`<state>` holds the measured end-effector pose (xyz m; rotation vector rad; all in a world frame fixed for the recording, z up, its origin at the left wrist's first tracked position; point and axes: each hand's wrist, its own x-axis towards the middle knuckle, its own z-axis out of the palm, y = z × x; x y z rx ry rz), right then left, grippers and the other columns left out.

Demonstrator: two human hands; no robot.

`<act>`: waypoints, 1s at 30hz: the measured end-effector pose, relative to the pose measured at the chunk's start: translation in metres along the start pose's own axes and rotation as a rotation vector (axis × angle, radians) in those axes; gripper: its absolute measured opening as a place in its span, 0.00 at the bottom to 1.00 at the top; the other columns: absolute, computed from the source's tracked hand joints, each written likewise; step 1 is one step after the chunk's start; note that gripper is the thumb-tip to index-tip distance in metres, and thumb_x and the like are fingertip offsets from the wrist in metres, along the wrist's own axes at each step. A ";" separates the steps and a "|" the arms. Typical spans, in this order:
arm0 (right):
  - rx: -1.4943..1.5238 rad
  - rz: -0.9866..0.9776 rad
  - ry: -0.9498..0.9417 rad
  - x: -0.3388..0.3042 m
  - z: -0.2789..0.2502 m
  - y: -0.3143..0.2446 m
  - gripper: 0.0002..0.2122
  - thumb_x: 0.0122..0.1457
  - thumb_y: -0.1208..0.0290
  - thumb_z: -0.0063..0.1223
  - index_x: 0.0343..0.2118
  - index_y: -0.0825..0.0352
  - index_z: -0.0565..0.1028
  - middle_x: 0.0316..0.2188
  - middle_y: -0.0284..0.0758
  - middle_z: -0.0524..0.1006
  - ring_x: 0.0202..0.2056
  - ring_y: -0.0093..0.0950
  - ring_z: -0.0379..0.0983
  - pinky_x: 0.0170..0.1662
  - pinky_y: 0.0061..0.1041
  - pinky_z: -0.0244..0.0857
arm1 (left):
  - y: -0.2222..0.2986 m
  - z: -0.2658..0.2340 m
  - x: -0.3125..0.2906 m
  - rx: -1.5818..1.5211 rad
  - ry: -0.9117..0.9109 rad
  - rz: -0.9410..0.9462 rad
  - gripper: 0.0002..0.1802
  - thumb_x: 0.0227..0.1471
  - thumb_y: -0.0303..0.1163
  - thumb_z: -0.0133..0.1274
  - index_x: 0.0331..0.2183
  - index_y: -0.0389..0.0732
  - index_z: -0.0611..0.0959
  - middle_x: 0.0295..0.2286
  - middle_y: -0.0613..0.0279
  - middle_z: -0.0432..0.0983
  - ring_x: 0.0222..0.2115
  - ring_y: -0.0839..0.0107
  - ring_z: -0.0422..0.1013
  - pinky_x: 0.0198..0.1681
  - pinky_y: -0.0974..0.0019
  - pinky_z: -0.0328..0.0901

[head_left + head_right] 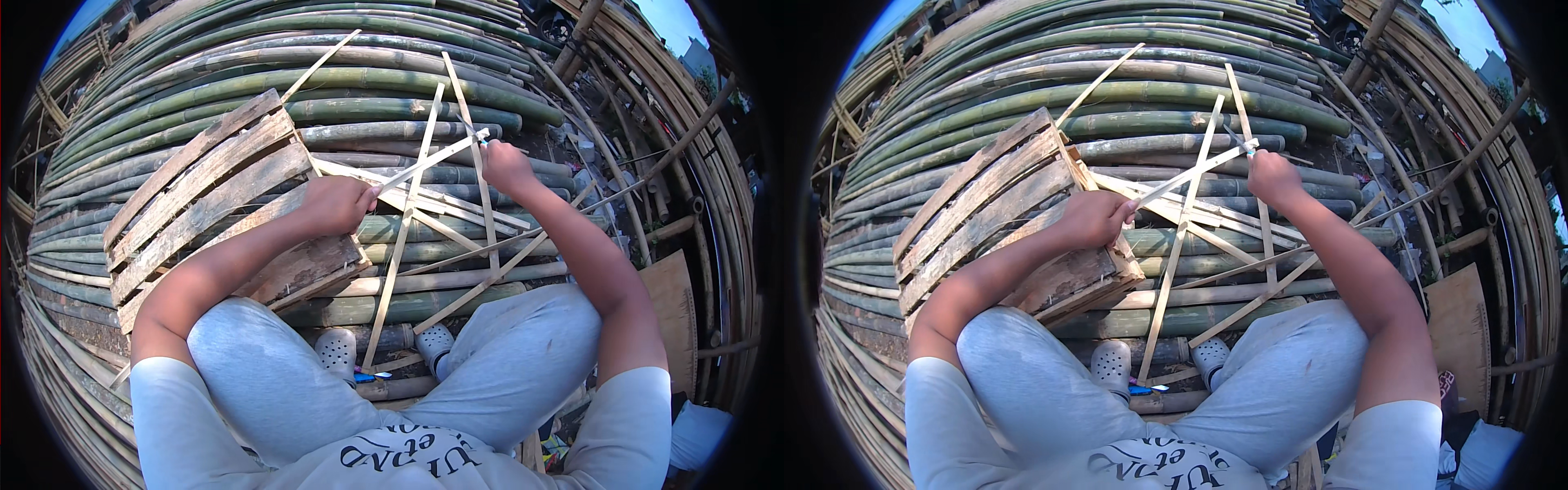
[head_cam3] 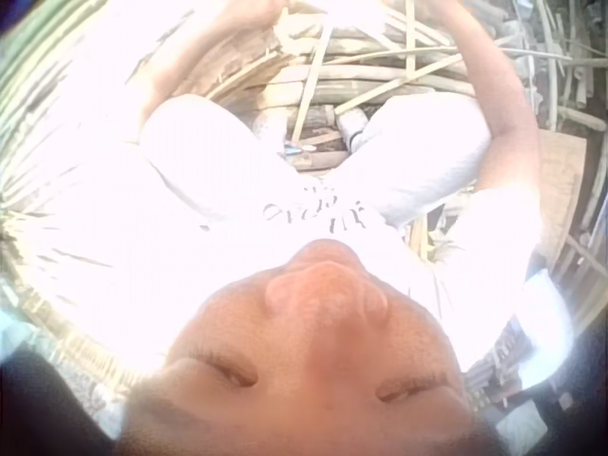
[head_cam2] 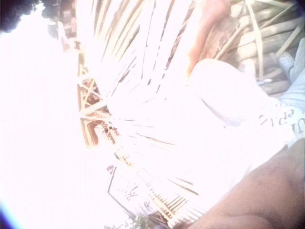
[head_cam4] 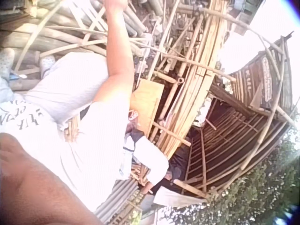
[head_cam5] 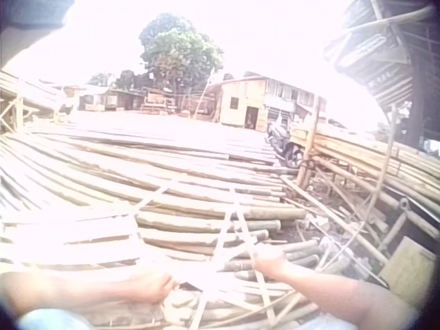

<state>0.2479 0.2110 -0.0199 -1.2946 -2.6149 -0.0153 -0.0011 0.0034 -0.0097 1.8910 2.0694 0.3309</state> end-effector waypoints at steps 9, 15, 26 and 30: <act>0.159 -0.324 -0.091 -0.039 -0.021 -0.109 0.16 0.66 0.62 0.41 0.33 0.71 0.73 0.22 0.50 0.78 0.27 0.51 0.77 0.32 0.48 0.71 | -0.001 -0.006 -0.009 -0.106 -0.010 -0.051 0.27 0.66 0.52 0.36 0.25 0.47 0.81 0.11 0.72 0.75 0.19 0.72 0.76 0.29 0.63 0.66; 0.071 -0.442 0.018 -0.021 -0.008 -0.079 0.15 0.66 0.62 0.45 0.30 0.70 0.72 0.18 0.47 0.77 0.23 0.48 0.77 0.26 0.45 0.70 | 0.009 -0.009 -0.003 -0.119 -0.026 -0.095 0.27 0.66 0.52 0.35 0.27 0.47 0.80 0.12 0.71 0.75 0.19 0.71 0.76 0.30 0.63 0.66; 0.056 0.034 0.058 -0.013 0.004 0.000 0.16 0.66 0.65 0.41 0.30 0.73 0.75 0.23 0.52 0.78 0.30 0.50 0.78 0.35 0.48 0.72 | -0.003 0.005 0.000 0.070 0.058 0.051 0.26 0.66 0.52 0.37 0.28 0.49 0.84 0.13 0.70 0.75 0.21 0.68 0.76 0.31 0.61 0.67; 0.163 -0.189 -0.036 -0.034 -0.012 -0.074 0.17 0.67 0.64 0.39 0.29 0.73 0.72 0.22 0.54 0.76 0.29 0.55 0.75 0.36 0.51 0.68 | 0.001 -0.010 -0.009 -0.055 -0.053 -0.044 0.27 0.66 0.51 0.34 0.27 0.48 0.81 0.12 0.72 0.74 0.23 0.66 0.76 0.32 0.58 0.66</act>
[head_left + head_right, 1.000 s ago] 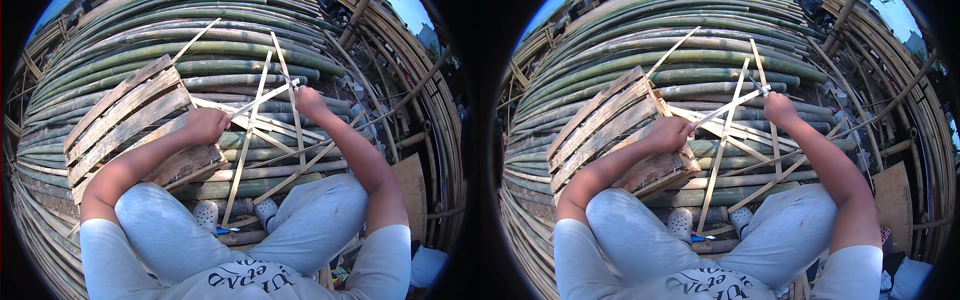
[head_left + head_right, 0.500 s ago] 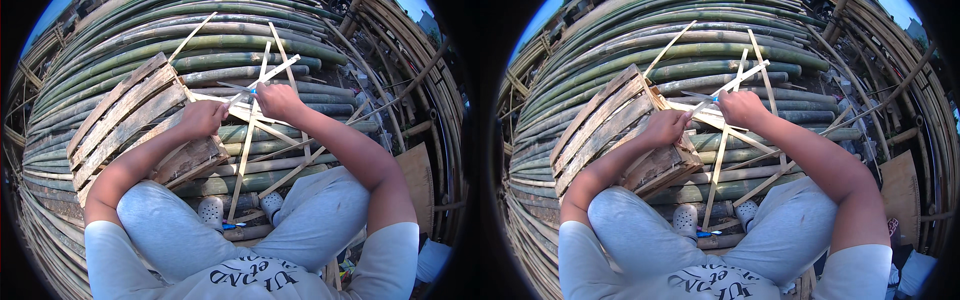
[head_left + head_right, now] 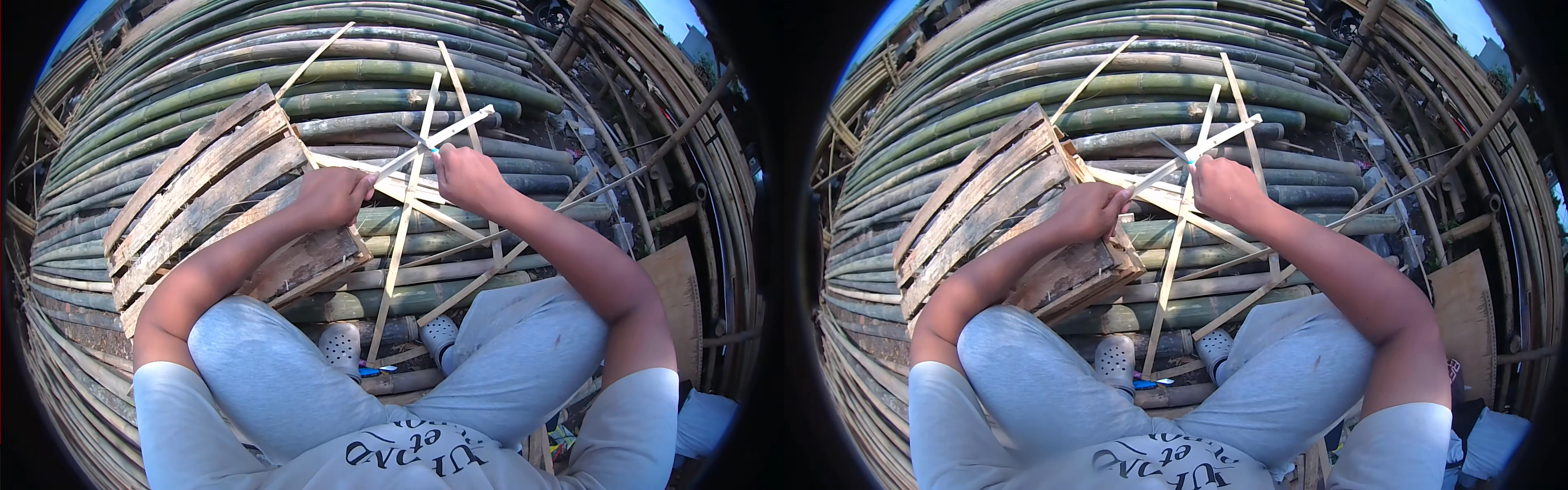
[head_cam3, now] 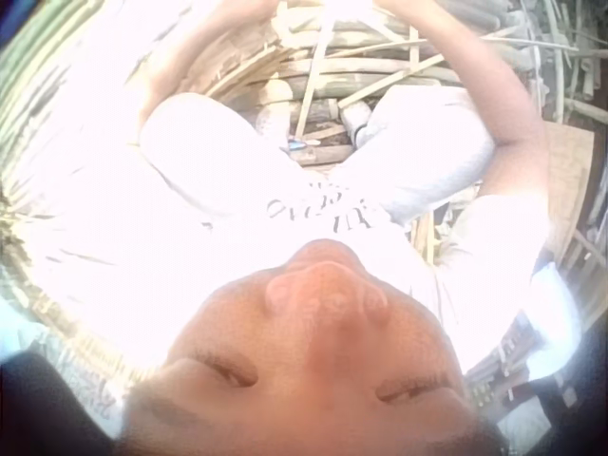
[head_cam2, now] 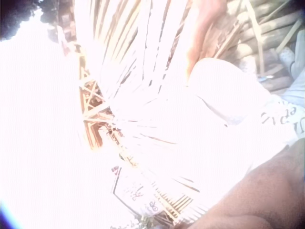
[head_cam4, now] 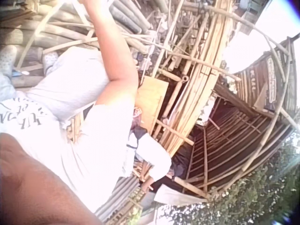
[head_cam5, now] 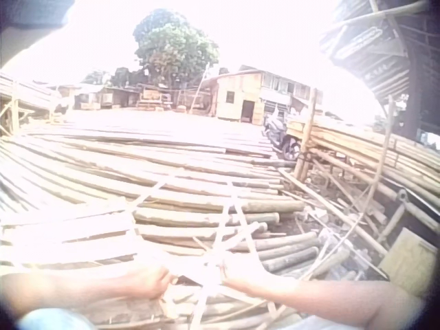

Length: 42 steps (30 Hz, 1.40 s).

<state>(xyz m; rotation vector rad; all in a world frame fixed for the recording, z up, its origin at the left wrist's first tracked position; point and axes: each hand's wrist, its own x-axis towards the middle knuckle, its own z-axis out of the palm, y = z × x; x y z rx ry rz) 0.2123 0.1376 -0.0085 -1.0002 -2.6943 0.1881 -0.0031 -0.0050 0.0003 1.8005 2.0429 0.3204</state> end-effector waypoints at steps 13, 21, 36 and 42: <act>-0.007 -0.089 -0.050 0.005 -0.001 -0.002 0.18 0.67 0.64 0.38 0.30 0.73 0.75 0.25 0.52 0.78 0.30 0.53 0.76 0.38 0.49 0.71 | 0.001 -0.001 -0.002 0.017 -0.020 0.028 0.25 0.67 0.49 0.35 0.25 0.48 0.77 0.12 0.75 0.75 0.20 0.71 0.75 0.30 0.64 0.66; 0.064 0.283 0.034 0.016 -0.002 0.099 0.19 0.68 0.63 0.37 0.32 0.75 0.76 0.30 0.56 0.78 0.36 0.54 0.76 0.41 0.48 0.69 | 0.011 0.000 0.004 0.122 -0.043 0.076 0.24 0.67 0.47 0.34 0.26 0.46 0.79 0.15 0.75 0.77 0.23 0.69 0.76 0.31 0.62 0.67; 0.532 -0.032 0.726 0.009 -0.100 -0.016 0.12 0.64 0.69 0.53 0.31 0.69 0.62 0.15 0.38 0.67 0.16 0.34 0.65 0.24 0.36 0.60 | 0.034 -0.092 -0.049 0.160 0.455 0.146 0.15 0.64 0.37 0.46 0.33 0.34 0.74 0.23 0.40 0.73 0.27 0.39 0.70 0.31 0.48 0.63; -0.065 -0.335 1.027 -0.008 -0.129 -0.031 0.16 0.54 0.73 0.61 0.40 0.70 0.66 0.44 0.45 0.71 0.43 0.43 0.70 0.45 0.43 0.61 | 0.070 -0.105 -0.064 0.177 0.490 0.176 0.12 0.64 0.35 0.45 0.35 0.35 0.74 0.24 0.41 0.75 0.29 0.41 0.72 0.33 0.46 0.64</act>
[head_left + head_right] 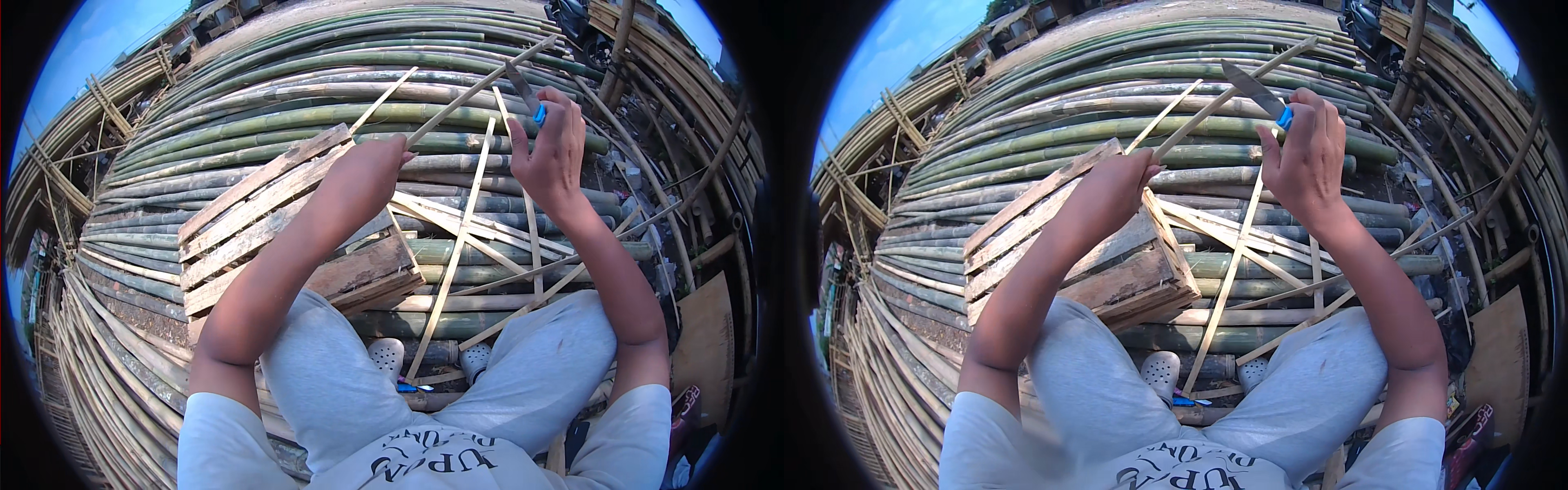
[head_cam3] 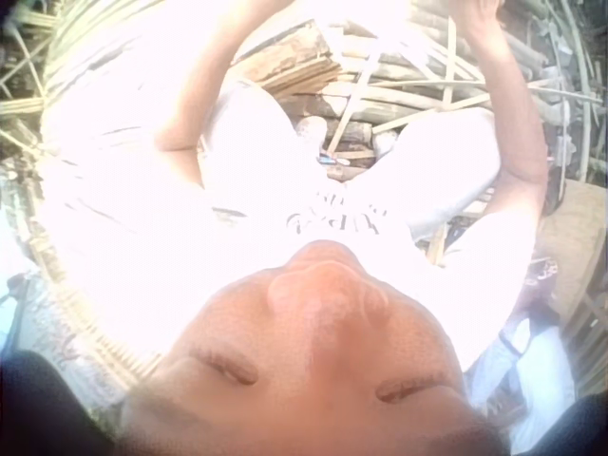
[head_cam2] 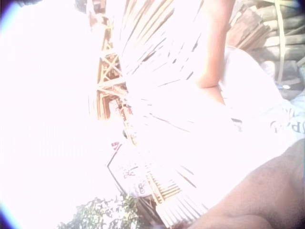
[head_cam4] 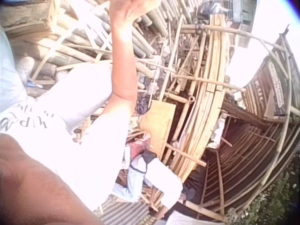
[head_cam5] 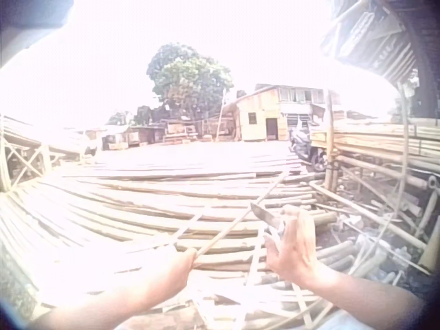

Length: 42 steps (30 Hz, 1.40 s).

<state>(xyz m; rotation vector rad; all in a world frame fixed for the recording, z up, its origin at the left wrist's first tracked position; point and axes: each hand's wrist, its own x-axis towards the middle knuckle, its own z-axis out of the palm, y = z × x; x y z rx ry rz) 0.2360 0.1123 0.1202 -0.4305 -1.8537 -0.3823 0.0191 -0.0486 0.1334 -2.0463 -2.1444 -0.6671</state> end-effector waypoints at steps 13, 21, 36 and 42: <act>0.226 0.051 -0.434 -0.004 -0.015 0.016 0.07 0.55 0.80 0.54 0.37 0.69 0.72 0.40 0.46 0.76 0.46 0.46 0.71 0.46 0.42 0.64 | 0.056 -0.025 -0.003 0.110 -0.067 0.003 0.11 0.56 0.25 0.46 0.38 0.38 0.82 0.32 0.46 0.79 0.36 0.48 0.76 0.40 0.51 0.69; 0.749 0.319 -0.726 -0.043 0.014 0.007 0.11 0.57 0.81 0.57 0.25 0.69 0.64 0.17 0.43 0.70 0.22 0.28 0.69 0.27 0.30 0.62 | 0.033 -0.011 -0.025 0.343 -0.122 -0.046 0.14 0.53 0.22 0.49 0.40 0.46 0.82 0.33 0.55 0.80 0.41 0.59 0.76 0.60 0.43 0.53; 1.005 0.457 -0.940 0.056 0.127 -0.035 0.15 0.59 0.75 0.56 0.22 0.61 0.60 0.15 0.30 0.69 0.19 0.19 0.65 0.25 0.24 0.58 | -0.013 -0.050 -0.166 -0.596 0.691 -0.863 0.39 0.60 0.50 0.53 0.60 0.31 0.63 0.62 0.43 0.53 0.62 0.56 0.57 0.62 0.56 0.57; 1.181 0.389 -0.692 0.031 0.143 -0.174 0.13 0.56 0.74 0.60 0.23 0.66 0.64 0.16 0.41 0.71 0.20 0.35 0.70 0.27 0.34 0.62 | -0.067 -0.056 -0.129 -0.768 0.606 -0.870 0.52 0.60 0.63 0.44 0.62 0.24 0.53 0.57 0.41 0.61 0.61 0.54 0.58 0.60 0.57 0.60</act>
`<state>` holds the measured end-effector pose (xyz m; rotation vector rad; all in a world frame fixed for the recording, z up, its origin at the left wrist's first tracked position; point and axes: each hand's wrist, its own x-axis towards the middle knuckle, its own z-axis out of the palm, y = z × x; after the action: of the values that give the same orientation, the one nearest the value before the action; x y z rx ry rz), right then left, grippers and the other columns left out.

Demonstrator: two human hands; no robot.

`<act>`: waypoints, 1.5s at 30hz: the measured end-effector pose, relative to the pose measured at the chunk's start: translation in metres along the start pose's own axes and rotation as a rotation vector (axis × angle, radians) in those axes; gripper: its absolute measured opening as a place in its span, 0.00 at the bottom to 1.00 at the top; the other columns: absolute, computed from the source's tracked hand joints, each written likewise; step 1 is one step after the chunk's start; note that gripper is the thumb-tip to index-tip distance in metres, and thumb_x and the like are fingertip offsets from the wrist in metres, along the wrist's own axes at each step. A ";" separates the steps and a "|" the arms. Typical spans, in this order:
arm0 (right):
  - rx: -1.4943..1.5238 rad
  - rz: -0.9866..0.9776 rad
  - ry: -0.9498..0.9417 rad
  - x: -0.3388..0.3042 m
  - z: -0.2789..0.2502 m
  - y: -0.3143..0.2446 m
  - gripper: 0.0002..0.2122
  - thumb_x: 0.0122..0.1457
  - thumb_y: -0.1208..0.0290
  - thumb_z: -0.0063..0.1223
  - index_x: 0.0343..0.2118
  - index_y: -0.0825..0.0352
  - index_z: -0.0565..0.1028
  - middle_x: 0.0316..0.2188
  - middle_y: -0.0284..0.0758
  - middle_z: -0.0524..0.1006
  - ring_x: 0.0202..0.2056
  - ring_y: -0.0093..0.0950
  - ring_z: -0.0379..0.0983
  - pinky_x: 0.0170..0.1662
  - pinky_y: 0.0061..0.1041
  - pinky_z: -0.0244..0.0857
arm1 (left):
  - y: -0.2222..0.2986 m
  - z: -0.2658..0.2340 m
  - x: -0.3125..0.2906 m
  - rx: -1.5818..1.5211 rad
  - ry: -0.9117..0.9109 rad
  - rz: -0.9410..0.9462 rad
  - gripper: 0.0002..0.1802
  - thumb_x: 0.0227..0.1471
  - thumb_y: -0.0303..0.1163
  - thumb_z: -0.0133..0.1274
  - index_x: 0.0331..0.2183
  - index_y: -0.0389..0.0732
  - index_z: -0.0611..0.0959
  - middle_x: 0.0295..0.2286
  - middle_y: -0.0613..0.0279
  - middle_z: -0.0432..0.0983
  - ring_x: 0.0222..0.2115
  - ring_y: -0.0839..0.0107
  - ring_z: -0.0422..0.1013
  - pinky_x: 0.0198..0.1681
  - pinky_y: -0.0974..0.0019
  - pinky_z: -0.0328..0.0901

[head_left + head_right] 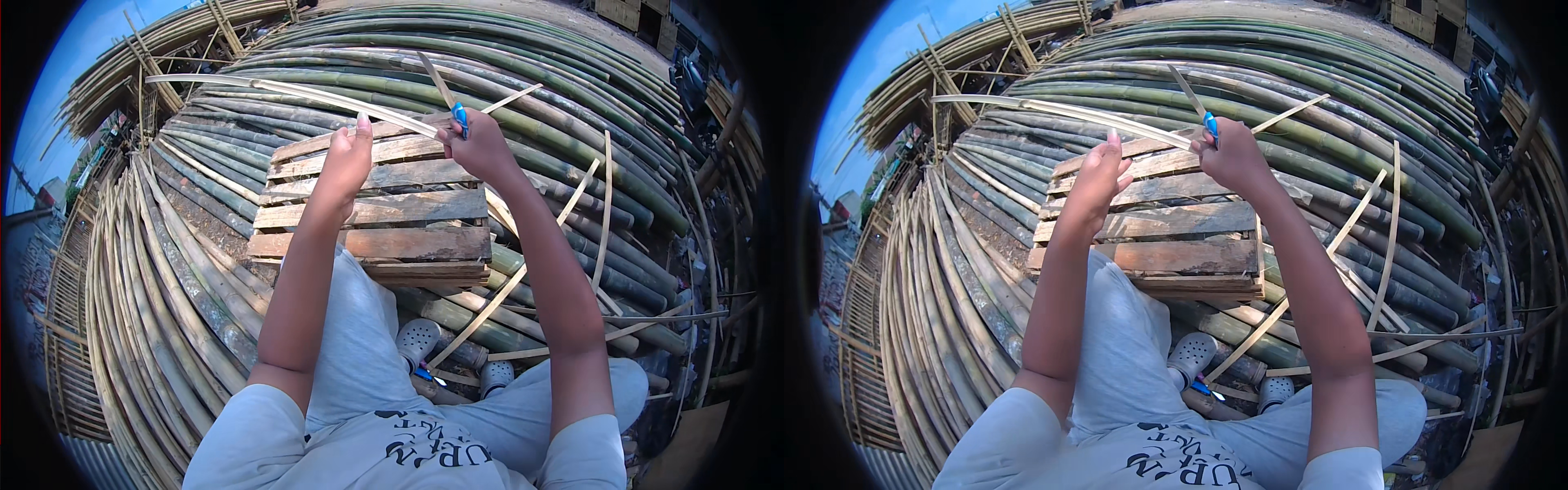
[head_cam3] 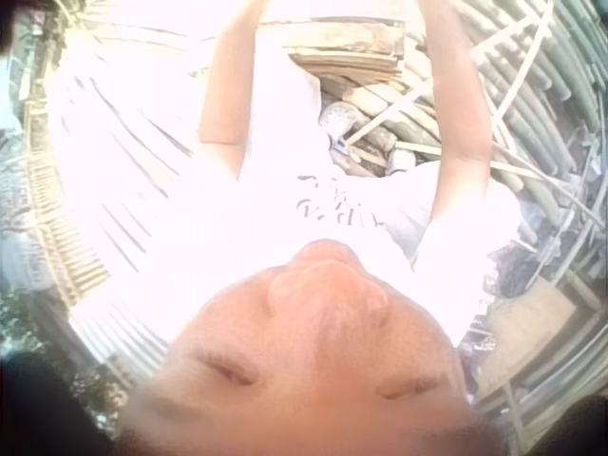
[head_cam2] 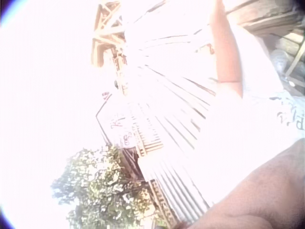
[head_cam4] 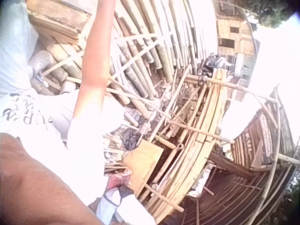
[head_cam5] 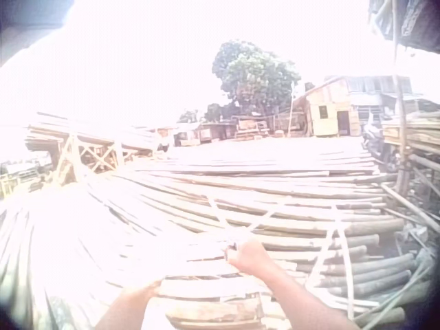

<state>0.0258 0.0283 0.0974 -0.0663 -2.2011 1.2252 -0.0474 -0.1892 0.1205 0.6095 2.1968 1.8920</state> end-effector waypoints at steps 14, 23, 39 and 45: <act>0.041 0.046 0.148 -0.045 0.006 -0.003 0.13 0.58 0.72 0.60 0.27 0.68 0.65 0.25 0.39 0.78 0.30 0.31 0.81 0.32 0.28 0.71 | 0.077 -0.017 0.071 0.355 0.334 0.565 0.13 0.63 0.27 0.47 0.48 0.41 0.78 0.24 0.69 0.75 0.20 0.79 0.66 0.24 0.70 0.60; 0.052 -0.014 0.873 -0.042 -0.043 0.021 0.13 0.57 0.69 0.61 0.28 0.68 0.66 0.21 0.37 0.75 0.20 0.29 0.73 0.27 0.30 0.68 | 0.061 -0.042 0.061 1.031 0.133 0.552 0.21 0.53 0.25 0.49 0.45 0.58 0.84 0.23 0.68 0.79 0.27 0.65 0.76 0.32 0.63 0.65; -0.410 0.084 -0.118 -0.068 -0.068 0.090 0.15 0.46 0.76 0.68 0.24 0.70 0.67 0.20 0.45 0.73 0.24 0.36 0.70 0.30 0.36 0.64 | -0.028 -0.102 0.012 0.861 -0.339 0.194 0.11 0.54 0.17 0.49 0.37 0.36 0.82 0.24 0.64 0.77 0.26 0.77 0.69 0.31 0.70 0.65; -0.291 0.096 -0.151 -0.071 -0.066 0.094 0.17 0.44 0.78 0.68 0.20 0.69 0.63 0.17 0.41 0.68 0.21 0.30 0.62 0.27 0.35 0.61 | -0.022 -0.096 -0.002 0.891 -0.391 0.258 0.07 0.55 0.23 0.54 0.38 0.33 0.80 0.29 0.57 0.77 0.27 0.71 0.72 0.34 0.66 0.68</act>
<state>0.0955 0.1086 0.0143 -0.2060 -2.5211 0.9777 -0.0875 -0.2791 0.1151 1.3031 2.6682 0.6524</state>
